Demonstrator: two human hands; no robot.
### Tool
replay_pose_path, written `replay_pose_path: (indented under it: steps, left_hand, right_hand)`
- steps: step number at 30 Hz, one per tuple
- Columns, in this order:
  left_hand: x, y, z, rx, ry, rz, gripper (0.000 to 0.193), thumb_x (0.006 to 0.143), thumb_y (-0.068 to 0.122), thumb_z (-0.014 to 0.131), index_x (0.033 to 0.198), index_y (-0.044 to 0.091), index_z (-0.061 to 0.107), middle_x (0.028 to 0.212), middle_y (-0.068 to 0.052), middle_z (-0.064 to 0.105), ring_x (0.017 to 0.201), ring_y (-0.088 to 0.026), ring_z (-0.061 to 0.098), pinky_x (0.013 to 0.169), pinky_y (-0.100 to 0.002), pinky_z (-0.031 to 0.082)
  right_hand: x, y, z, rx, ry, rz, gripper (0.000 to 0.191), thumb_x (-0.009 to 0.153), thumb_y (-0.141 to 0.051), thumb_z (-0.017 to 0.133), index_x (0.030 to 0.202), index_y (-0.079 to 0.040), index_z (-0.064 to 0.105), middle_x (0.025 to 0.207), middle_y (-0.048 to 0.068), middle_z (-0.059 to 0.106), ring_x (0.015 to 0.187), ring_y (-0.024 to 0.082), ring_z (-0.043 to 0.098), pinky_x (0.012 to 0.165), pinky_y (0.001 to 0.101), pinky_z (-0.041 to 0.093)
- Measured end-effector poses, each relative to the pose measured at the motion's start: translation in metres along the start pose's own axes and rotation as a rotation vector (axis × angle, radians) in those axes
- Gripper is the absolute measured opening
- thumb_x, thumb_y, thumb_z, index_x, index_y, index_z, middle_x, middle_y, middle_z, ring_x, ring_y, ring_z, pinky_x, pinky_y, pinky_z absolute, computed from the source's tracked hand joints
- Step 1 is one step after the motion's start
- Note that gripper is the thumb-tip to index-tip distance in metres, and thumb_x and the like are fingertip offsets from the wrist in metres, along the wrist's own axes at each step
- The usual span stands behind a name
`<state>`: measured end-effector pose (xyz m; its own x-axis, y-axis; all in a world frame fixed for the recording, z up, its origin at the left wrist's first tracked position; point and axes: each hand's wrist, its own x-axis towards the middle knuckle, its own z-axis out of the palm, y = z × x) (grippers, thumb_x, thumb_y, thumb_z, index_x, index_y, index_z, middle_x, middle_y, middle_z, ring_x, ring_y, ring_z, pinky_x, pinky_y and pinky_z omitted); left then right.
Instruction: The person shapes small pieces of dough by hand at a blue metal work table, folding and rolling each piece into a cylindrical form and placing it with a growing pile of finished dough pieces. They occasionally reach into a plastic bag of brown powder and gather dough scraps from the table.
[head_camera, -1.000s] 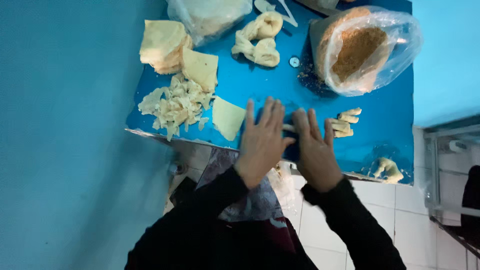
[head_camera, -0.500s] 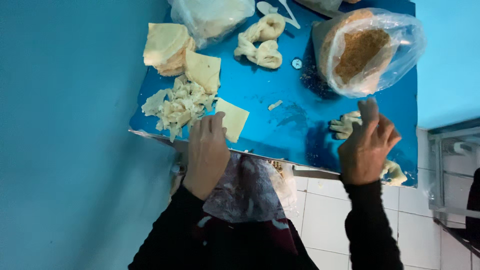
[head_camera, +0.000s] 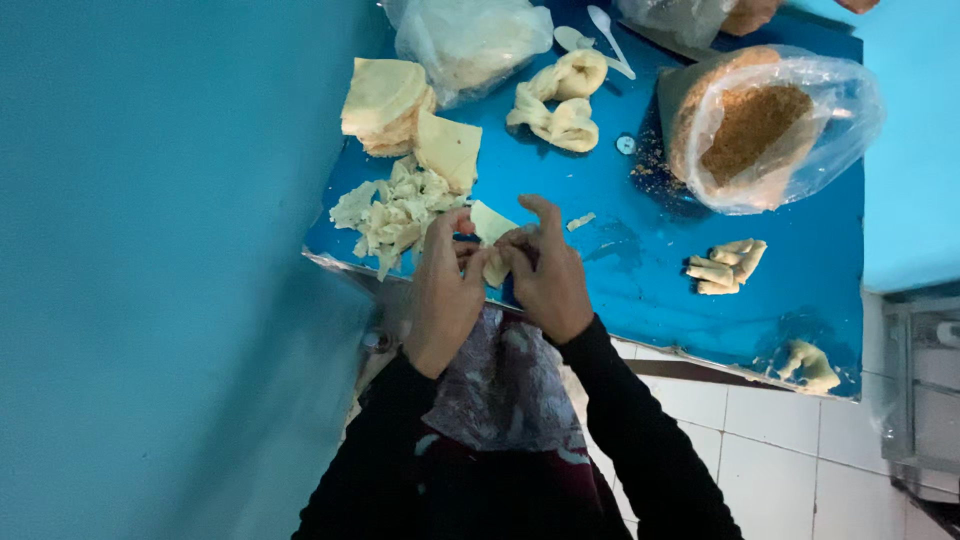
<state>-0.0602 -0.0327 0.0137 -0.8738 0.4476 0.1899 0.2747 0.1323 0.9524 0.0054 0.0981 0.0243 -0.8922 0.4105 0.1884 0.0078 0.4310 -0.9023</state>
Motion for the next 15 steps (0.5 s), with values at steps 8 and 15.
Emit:
replay_pose_path:
  steps: [8,15]
  left_hand:
    - [-0.006,-0.003,-0.001,0.098,0.067,0.109,0.037,0.093,-0.007,0.06,0.129,0.001,0.054,0.122,-0.017,0.057,0.102,-0.031,0.068,0.083,-0.038,0.057]
    - [-0.006,0.0,0.003,0.479,0.045,0.312,0.033,0.086,-0.01,0.057,0.118,-0.005,0.06,0.117,-0.021,0.053,0.112,-0.042,0.057,0.095,-0.049,0.048]
  right_hand:
    - [0.002,0.024,-0.002,0.179,0.094,0.028,0.058,0.091,0.003,0.066,0.142,-0.007,0.041,0.1,0.009,0.069,0.088,0.019,0.07,0.077,0.0315,0.056]
    - [0.003,0.048,-0.067,0.974,0.179,0.348,0.051,0.088,0.008,0.057,0.137,-0.005,0.05,0.11,0.008,0.064,0.095,0.017,0.066,0.085,0.0309,0.059]
